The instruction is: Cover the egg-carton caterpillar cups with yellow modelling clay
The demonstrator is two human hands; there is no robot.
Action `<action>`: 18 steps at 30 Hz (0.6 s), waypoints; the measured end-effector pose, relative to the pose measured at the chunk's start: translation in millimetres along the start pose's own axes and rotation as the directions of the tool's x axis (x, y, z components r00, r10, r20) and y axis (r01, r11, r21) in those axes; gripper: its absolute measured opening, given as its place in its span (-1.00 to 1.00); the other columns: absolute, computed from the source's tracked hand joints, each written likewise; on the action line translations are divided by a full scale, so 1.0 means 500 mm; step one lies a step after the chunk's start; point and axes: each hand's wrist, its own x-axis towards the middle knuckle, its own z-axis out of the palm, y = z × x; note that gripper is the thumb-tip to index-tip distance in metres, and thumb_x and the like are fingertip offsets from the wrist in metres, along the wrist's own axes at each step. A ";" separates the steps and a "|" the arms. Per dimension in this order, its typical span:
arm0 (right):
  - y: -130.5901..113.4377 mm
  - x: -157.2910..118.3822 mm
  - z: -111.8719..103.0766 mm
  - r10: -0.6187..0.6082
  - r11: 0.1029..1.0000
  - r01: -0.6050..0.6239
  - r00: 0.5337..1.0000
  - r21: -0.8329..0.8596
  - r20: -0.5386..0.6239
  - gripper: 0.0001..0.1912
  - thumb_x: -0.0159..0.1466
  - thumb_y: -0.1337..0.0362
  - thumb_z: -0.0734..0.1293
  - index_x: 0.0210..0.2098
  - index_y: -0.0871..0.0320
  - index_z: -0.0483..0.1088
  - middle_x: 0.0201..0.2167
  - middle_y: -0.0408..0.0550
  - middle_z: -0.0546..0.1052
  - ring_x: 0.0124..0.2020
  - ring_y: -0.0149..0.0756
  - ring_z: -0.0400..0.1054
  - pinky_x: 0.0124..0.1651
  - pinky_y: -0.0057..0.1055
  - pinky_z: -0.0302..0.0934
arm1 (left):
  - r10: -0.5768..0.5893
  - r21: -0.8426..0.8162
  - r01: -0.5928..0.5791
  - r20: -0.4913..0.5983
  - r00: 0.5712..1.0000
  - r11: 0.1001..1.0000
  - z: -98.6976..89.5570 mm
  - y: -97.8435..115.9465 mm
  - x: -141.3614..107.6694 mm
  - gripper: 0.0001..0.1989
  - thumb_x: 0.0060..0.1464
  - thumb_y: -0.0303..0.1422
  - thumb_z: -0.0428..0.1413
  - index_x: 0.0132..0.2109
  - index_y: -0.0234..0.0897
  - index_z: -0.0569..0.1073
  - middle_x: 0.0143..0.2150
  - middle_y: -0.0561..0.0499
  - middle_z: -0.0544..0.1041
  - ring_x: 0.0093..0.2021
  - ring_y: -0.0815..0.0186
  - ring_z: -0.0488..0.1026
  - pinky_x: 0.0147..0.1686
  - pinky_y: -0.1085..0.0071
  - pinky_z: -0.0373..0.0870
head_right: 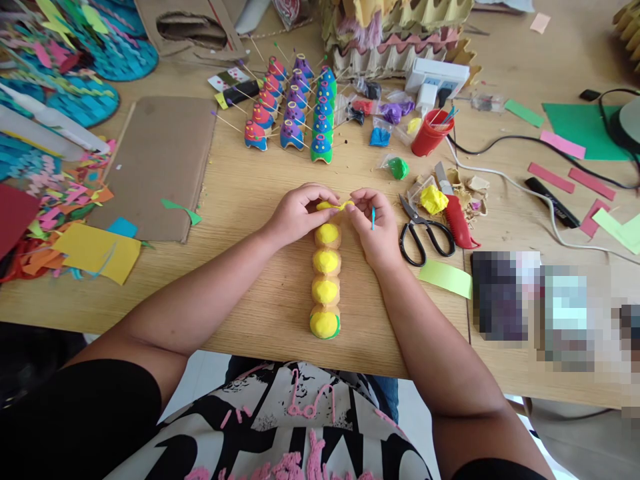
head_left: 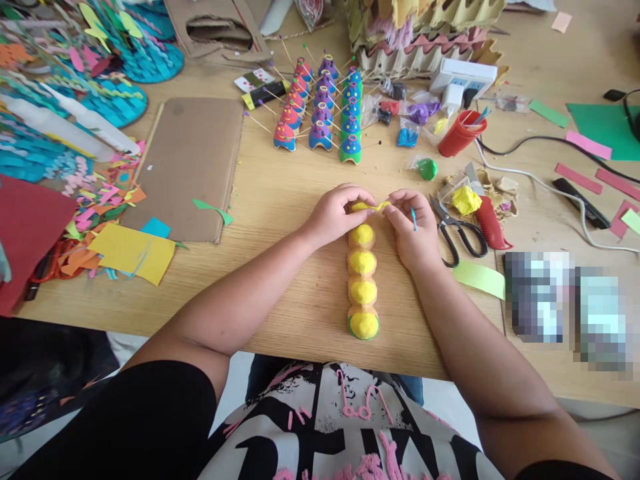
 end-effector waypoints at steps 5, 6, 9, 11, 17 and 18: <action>-0.004 -0.001 0.005 0.004 0.997 0.001 0.998 -0.083 0.062 -0.55 0.14 -0.08 0.64 -0.19 -0.02 0.47 -0.30 -0.20 0.50 -0.29 -0.37 0.37 -0.20 -0.37 0.39 | 0.003 -0.015 -0.003 0.017 1.000 1.000 -0.002 -0.002 0.000 -0.89 0.16 -0.39 0.26 -0.16 -0.24 0.65 -0.10 -0.04 0.70 -0.02 0.25 0.61 0.04 0.31 0.48; -0.004 -0.001 0.005 0.006 0.997 -0.001 0.998 -0.083 0.063 -0.56 0.14 -0.07 0.64 -0.20 -0.01 0.47 -0.31 -0.20 0.50 -0.30 -0.37 0.37 -0.21 -0.37 0.38 | 0.002 -0.011 -0.002 0.024 1.000 1.000 -0.003 -0.002 0.000 -0.89 0.16 -0.39 0.26 -0.15 -0.24 0.66 -0.10 -0.04 0.70 -0.02 0.25 0.61 0.05 0.30 0.48; -0.006 -0.002 0.006 0.014 0.997 -0.009 0.998 -0.077 0.057 -0.60 0.15 -0.04 0.64 -0.24 0.00 0.48 -0.34 -0.20 0.50 -0.32 -0.37 0.36 -0.23 -0.36 0.36 | -0.005 -0.001 0.005 0.033 0.999 1.000 -0.004 -0.002 0.000 -0.87 0.15 -0.41 0.26 -0.15 -0.24 0.66 -0.10 -0.03 0.70 -0.02 0.24 0.61 0.06 0.30 0.47; -0.007 -0.002 0.006 0.021 0.997 -0.018 0.999 -0.072 0.044 -0.65 0.15 0.01 0.63 -0.26 0.00 0.48 -0.33 -0.20 0.51 -0.32 -0.37 0.35 -0.22 -0.36 0.36 | -0.015 -0.001 0.015 0.034 0.999 1.000 -0.005 -0.001 0.000 -0.87 0.14 -0.41 0.28 -0.14 -0.23 0.67 -0.09 -0.03 0.71 -0.01 0.25 0.61 0.07 0.30 0.47; -0.005 0.002 -0.001 0.056 0.997 -0.056 0.998 0.050 0.009 -0.69 0.15 0.11 0.62 -0.23 -0.01 0.48 -0.33 -0.22 0.50 -0.33 -0.40 0.36 -0.18 -0.38 0.39 | -0.031 -0.008 0.031 0.035 0.999 0.999 -0.003 -0.001 -0.002 -0.86 0.17 -0.39 0.30 -0.12 -0.23 0.68 -0.06 -0.05 0.71 0.01 0.26 0.61 0.07 0.31 0.47; -0.003 0.005 -0.004 0.063 0.994 -0.062 0.998 0.093 -0.004 -0.68 0.15 0.11 0.61 -0.21 -0.02 0.46 -0.33 -0.22 0.50 -0.33 -0.40 0.36 -0.18 -0.38 0.40 | -0.034 -0.012 0.035 0.032 0.999 0.999 -0.003 -0.001 -0.002 -0.86 0.16 -0.39 0.30 -0.11 -0.23 0.68 -0.05 -0.05 0.71 0.02 0.26 0.61 0.06 0.31 0.47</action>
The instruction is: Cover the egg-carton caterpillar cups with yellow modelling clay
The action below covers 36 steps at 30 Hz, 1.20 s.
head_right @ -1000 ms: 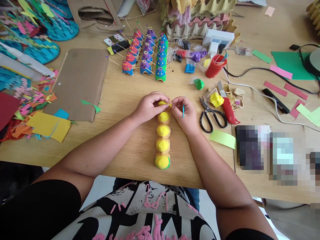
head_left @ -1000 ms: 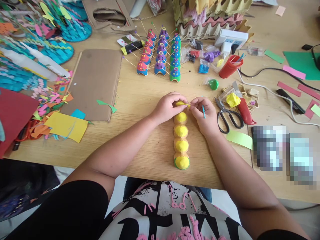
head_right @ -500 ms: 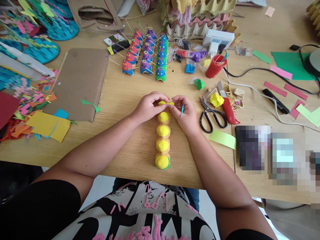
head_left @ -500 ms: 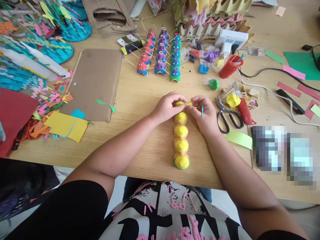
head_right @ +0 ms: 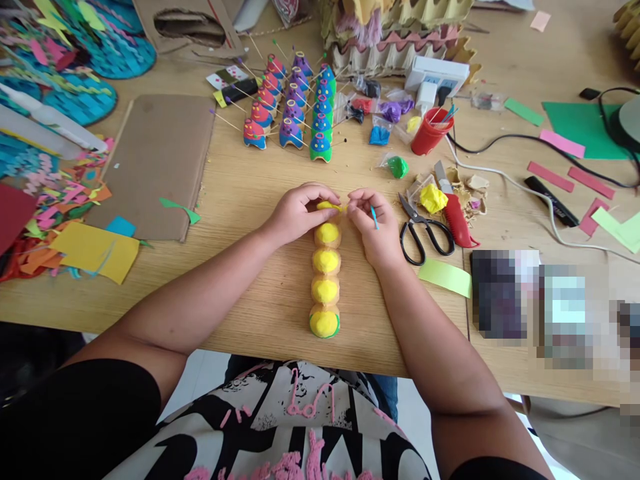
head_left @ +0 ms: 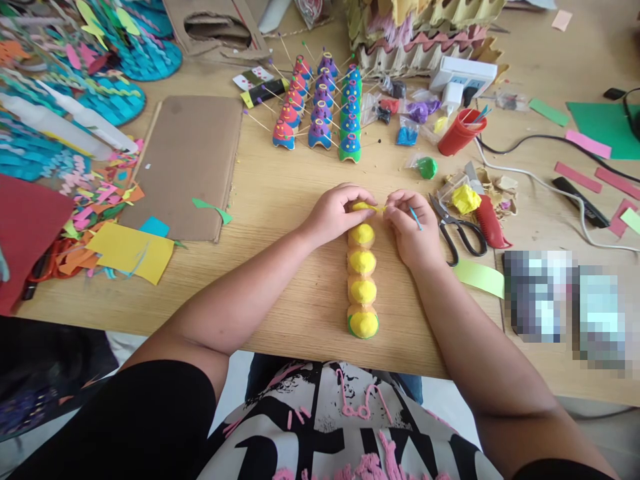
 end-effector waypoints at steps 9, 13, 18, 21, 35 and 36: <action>0.015 0.021 -0.027 0.007 1.000 -0.005 0.997 0.022 -0.079 -0.70 0.23 0.10 0.47 -0.17 -0.07 0.29 -0.14 -0.18 0.53 -0.26 -0.37 0.44 -0.23 -0.40 0.43 | -0.045 -0.011 0.045 0.019 0.999 0.999 -0.003 0.010 0.000 -0.79 0.15 -0.36 0.31 -0.06 -0.20 0.70 0.00 -0.04 0.72 0.05 0.23 0.61 0.10 0.29 0.49; 0.014 0.012 -0.011 -0.018 0.999 0.015 0.998 -0.050 -0.060 -0.72 0.28 0.01 0.45 -0.19 -0.04 0.33 -0.22 -0.16 0.54 -0.33 -0.38 0.40 -0.25 -0.39 0.41 | -0.037 -0.046 0.039 0.035 0.999 0.998 -0.004 0.009 0.000 -0.70 0.16 -0.40 0.28 0.05 -0.22 0.69 0.08 -0.09 0.71 0.11 0.23 0.61 0.15 0.29 0.50; 0.006 -0.004 0.005 -0.057 0.990 0.047 0.996 -0.131 -0.073 -0.63 0.28 -0.13 0.51 -0.16 -0.02 0.46 -0.34 -0.19 0.50 -0.35 -0.38 0.36 -0.22 -0.36 0.37 | -0.147 -0.183 0.139 -0.033 0.989 0.973 -0.002 0.001 0.002 -0.75 0.24 -0.35 0.22 0.03 -0.26 0.65 0.10 -0.10 0.70 0.07 0.26 0.64 0.08 0.35 0.55; -0.004 -0.011 0.008 -0.097 0.972 0.084 0.994 -0.219 -0.047 -0.62 0.29 -0.14 0.52 -0.18 0.00 0.48 -0.37 -0.20 0.45 -0.37 -0.38 0.32 -0.23 -0.34 0.34 | -0.181 -0.213 0.161 -0.075 0.981 0.964 0.000 -0.003 0.003 -0.78 0.26 -0.35 0.20 0.00 -0.27 0.64 0.02 -0.08 0.71 -0.01 0.29 0.64 0.02 0.37 0.56; -0.001 -0.008 0.013 -0.118 0.925 0.126 0.992 -0.359 0.045 -0.78 0.29 0.07 0.51 -0.22 0.02 0.47 -0.39 -0.20 0.45 -0.40 -0.38 0.26 -0.30 -0.34 0.25 | -0.125 -0.115 0.116 -0.073 0.989 0.987 0.005 -0.005 0.004 -0.82 0.27 -0.40 0.19 -0.03 -0.27 0.64 -0.03 -0.07 0.69 -0.02 0.30 0.62 0.00 0.38 0.53; -0.003 -0.009 0.013 -0.120 0.924 0.125 0.992 -0.360 0.038 -0.77 0.31 0.06 0.51 -0.22 0.02 0.48 -0.38 -0.20 0.46 -0.40 -0.37 0.28 -0.30 -0.34 0.26 | -0.126 -0.115 0.117 -0.075 0.989 0.986 0.006 -0.005 0.004 -0.82 0.27 -0.39 0.19 -0.04 -0.27 0.64 -0.03 -0.07 0.69 -0.02 0.30 0.63 0.00 0.38 0.53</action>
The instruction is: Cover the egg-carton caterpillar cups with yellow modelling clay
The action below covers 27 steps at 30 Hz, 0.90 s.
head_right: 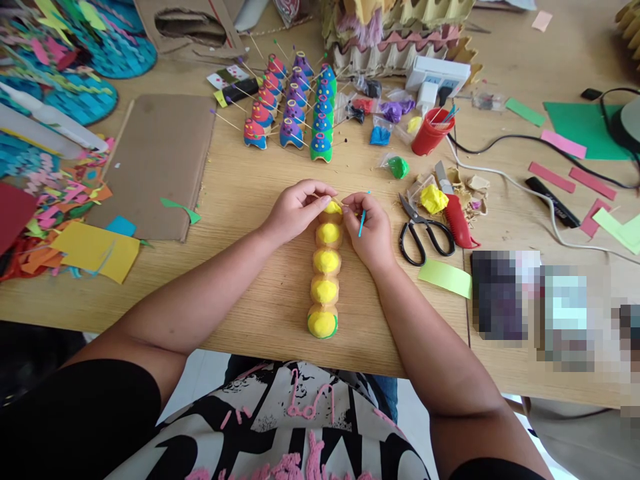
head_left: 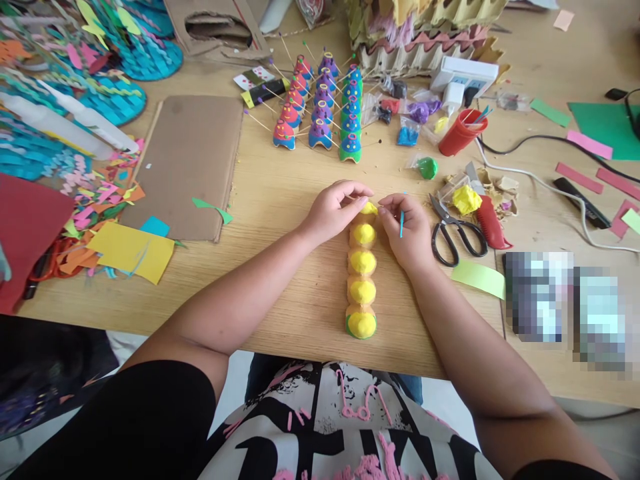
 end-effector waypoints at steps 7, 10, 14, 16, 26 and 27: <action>-0.011 -0.005 -0.005 0.030 0.999 -0.026 0.994 0.037 -0.102 -0.66 0.35 -0.11 0.47 -0.22 0.02 0.51 -0.45 -0.22 0.40 -0.46 -0.39 0.19 -0.37 -0.34 0.18 | -0.001 -0.010 0.001 0.000 1.000 1.000 0.001 0.002 -0.002 -0.82 0.28 -0.37 0.20 -0.03 -0.29 0.64 -0.03 -0.10 0.69 -0.05 0.30 0.62 -0.02 0.37 0.53; -0.008 -0.006 -0.004 0.012 1.000 -0.012 0.998 0.011 -0.062 -0.59 0.31 -0.20 0.48 -0.18 0.01 0.53 -0.45 -0.21 0.40 -0.45 -0.38 0.21 -0.39 -0.34 0.18 | -0.010 0.006 0.010 0.003 1.000 1.000 0.001 0.005 -0.002 -0.83 0.29 -0.37 0.20 -0.03 -0.28 0.63 -0.03 -0.08 0.70 -0.04 0.30 0.62 -0.01 0.37 0.52; -0.004 -0.006 -0.001 0.012 1.000 -0.012 1.000 0.024 -0.002 -0.55 0.30 -0.23 0.47 -0.13 -0.02 0.51 -0.40 -0.19 0.44 -0.41 -0.35 0.27 -0.34 -0.32 0.25 | -0.005 0.020 0.005 0.020 1.000 1.000 0.001 0.006 -0.001 -0.83 0.31 -0.37 0.19 -0.02 -0.28 0.63 -0.02 -0.07 0.70 -0.04 0.31 0.62 0.00 0.38 0.52; -0.003 -0.005 0.000 0.012 0.999 -0.013 1.000 0.043 0.017 -0.56 0.30 -0.23 0.47 -0.12 -0.02 0.50 -0.38 -0.18 0.45 -0.40 -0.33 0.30 -0.32 -0.31 0.27 | 0.005 0.025 -0.005 0.022 1.000 1.000 0.001 0.004 -0.001 -0.83 0.31 -0.37 0.19 -0.02 -0.28 0.63 -0.03 -0.07 0.70 -0.04 0.31 0.63 -0.01 0.38 0.53; -0.003 -0.002 0.001 -0.003 0.999 0.002 0.999 0.036 0.039 -0.65 0.29 -0.09 0.53 -0.16 0.00 0.50 -0.36 -0.18 0.49 -0.38 -0.36 0.34 -0.29 -0.34 0.33 | 0.040 0.030 -0.040 0.020 0.999 0.999 0.002 0.001 -0.001 -0.81 0.30 -0.37 0.19 -0.01 -0.30 0.64 -0.02 -0.09 0.71 -0.04 0.31 0.63 -0.03 0.39 0.52; -0.003 -0.002 0.001 -0.002 1.000 0.001 0.999 0.030 0.038 -0.66 0.29 -0.08 0.53 -0.16 0.01 0.50 -0.36 -0.19 0.49 -0.37 -0.36 0.33 -0.29 -0.34 0.33 | 0.033 0.033 -0.034 0.020 0.999 0.999 0.002 0.001 -0.001 -0.81 0.30 -0.38 0.19 -0.01 -0.29 0.64 -0.02 -0.08 0.71 -0.03 0.31 0.63 -0.03 0.39 0.52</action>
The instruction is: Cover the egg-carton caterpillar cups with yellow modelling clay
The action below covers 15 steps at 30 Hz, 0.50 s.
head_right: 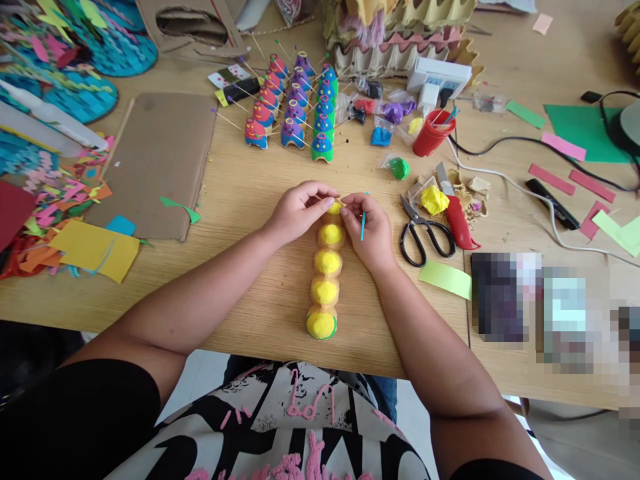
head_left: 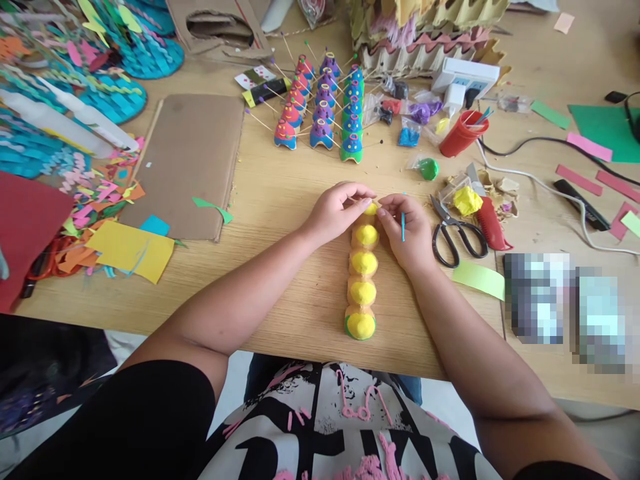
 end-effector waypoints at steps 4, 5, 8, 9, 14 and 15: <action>0.000 -0.001 -0.001 0.005 1.000 -0.006 0.999 -0.022 -0.044 -0.65 0.29 -0.08 0.53 -0.19 0.02 0.47 -0.35 -0.19 0.49 -0.37 -0.37 0.31 -0.29 -0.36 0.30 | -0.026 -0.001 0.026 -0.002 1.000 1.000 0.000 0.001 0.000 -0.83 0.30 -0.38 0.20 -0.02 -0.28 0.64 -0.02 -0.07 0.71 -0.03 0.31 0.62 -0.02 0.40 0.52; 0.000 -0.001 -0.002 0.007 1.000 -0.009 0.998 -0.024 -0.062 -0.65 0.30 -0.08 0.52 -0.21 0.02 0.46 -0.36 -0.20 0.48 -0.38 -0.38 0.29 -0.30 -0.36 0.28 | -0.028 -0.009 0.028 -0.005 1.000 1.000 0.000 0.000 0.000 -0.83 0.31 -0.37 0.20 -0.02 -0.28 0.64 -0.03 -0.07 0.70 -0.03 0.31 0.62 -0.02 0.40 0.51; -0.002 -0.002 -0.004 0.010 1.000 -0.013 0.995 -0.027 -0.096 -0.64 0.34 -0.09 0.48 -0.27 0.04 0.41 -0.41 -0.22 0.41 -0.42 -0.40 0.23 -0.31 -0.35 0.21 | -0.028 -0.057 0.027 -0.007 1.000 0.998 0.000 -0.002 0.001 -0.81 0.35 -0.30 0.18 -0.02 -0.28 0.64 -0.02 -0.09 0.70 -0.03 0.30 0.63 -0.02 0.40 0.51; -0.002 -0.002 -0.004 0.008 0.999 -0.011 0.995 -0.031 -0.099 -0.63 0.35 -0.09 0.48 -0.28 0.05 0.40 -0.42 -0.23 0.39 -0.42 -0.40 0.22 -0.31 -0.35 0.20 | -0.029 -0.071 0.028 -0.009 1.000 0.997 -0.001 -0.002 0.001 -0.79 0.37 -0.28 0.17 -0.03 -0.28 0.64 -0.02 -0.09 0.70 -0.02 0.29 0.63 -0.02 0.40 0.51; 0.001 0.002 -0.005 -0.007 0.997 0.000 0.996 -0.073 -0.084 -0.63 0.32 -0.05 0.50 -0.30 0.06 0.35 -0.41 -0.23 0.36 -0.38 -0.40 0.23 -0.23 -0.34 0.23 | -0.027 -0.052 0.026 -0.021 0.999 0.998 -0.001 -0.005 0.001 -0.81 0.32 -0.37 0.17 -0.03 -0.30 0.64 -0.02 -0.10 0.69 -0.03 0.30 0.62 -0.03 0.41 0.51; 0.002 0.003 -0.004 -0.007 0.997 0.000 0.996 -0.080 -0.084 -0.64 0.32 -0.02 0.50 -0.29 0.05 0.35 -0.41 -0.23 0.36 -0.37 -0.39 0.23 -0.22 -0.34 0.24 | -0.022 -0.044 0.021 -0.020 1.000 0.999 -0.001 -0.005 0.001 -0.82 0.31 -0.39 0.16 -0.03 -0.30 0.64 -0.02 -0.09 0.69 -0.03 0.30 0.62 -0.03 0.41 0.51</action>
